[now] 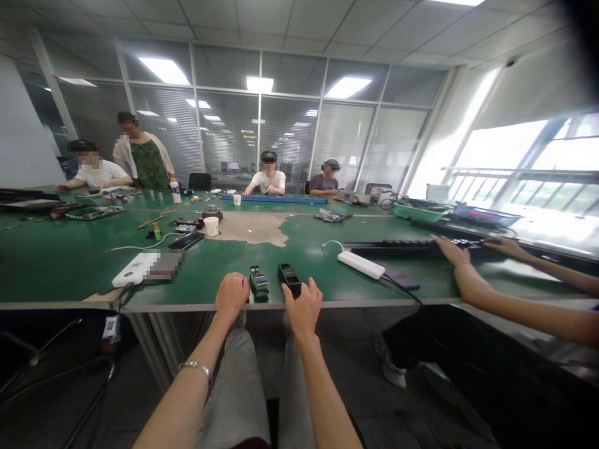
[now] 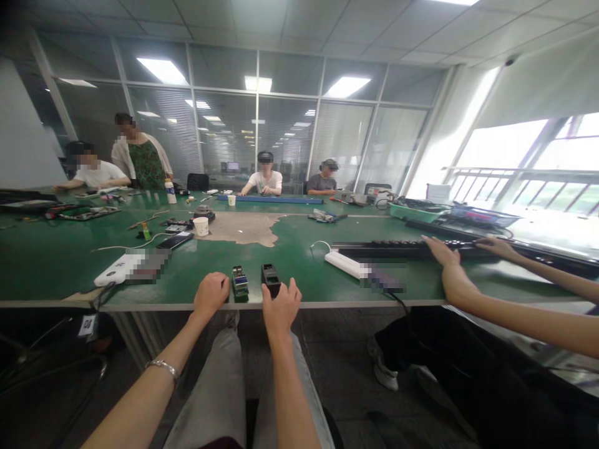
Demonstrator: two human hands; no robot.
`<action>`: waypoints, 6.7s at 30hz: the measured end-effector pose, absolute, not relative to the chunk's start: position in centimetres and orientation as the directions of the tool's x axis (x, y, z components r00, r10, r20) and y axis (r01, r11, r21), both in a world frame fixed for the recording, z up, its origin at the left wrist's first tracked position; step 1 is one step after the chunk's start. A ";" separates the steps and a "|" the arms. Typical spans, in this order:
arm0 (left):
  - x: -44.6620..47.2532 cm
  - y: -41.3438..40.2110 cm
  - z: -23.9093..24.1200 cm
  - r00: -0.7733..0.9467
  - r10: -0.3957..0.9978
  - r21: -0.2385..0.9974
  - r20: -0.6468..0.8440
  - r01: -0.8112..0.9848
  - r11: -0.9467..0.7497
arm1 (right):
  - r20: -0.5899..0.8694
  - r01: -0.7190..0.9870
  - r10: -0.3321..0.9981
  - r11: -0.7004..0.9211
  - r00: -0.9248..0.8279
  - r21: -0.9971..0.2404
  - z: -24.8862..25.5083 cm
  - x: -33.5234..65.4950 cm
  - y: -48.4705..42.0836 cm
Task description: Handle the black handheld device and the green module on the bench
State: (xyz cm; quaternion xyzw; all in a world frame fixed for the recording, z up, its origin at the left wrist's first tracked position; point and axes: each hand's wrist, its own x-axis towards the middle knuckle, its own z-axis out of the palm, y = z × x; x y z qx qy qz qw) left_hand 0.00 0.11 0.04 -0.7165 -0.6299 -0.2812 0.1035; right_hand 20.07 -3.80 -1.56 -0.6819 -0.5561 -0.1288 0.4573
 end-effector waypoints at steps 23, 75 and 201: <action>0.2 0.0 0.2 0.047 0.852 0.215 0.521 0.959 -0.184 | 0.673 0.853 0.652 0.077 0.349 -0.516 -2.0 20.3 -4.0; -0.3 0.0 0.2 0.039 0.860 0.243 0.508 0.952 -0.186 | 0.614 0.857 0.742 0.106 0.269 -0.504 1.4 12.3 -4.9; 0.6 -1.7 1.2 -0.138 0.909 0.269 0.394 0.963 0.030 | 0.636 0.741 0.665 0.182 0.392 -0.646 2.2 17.9 -4.8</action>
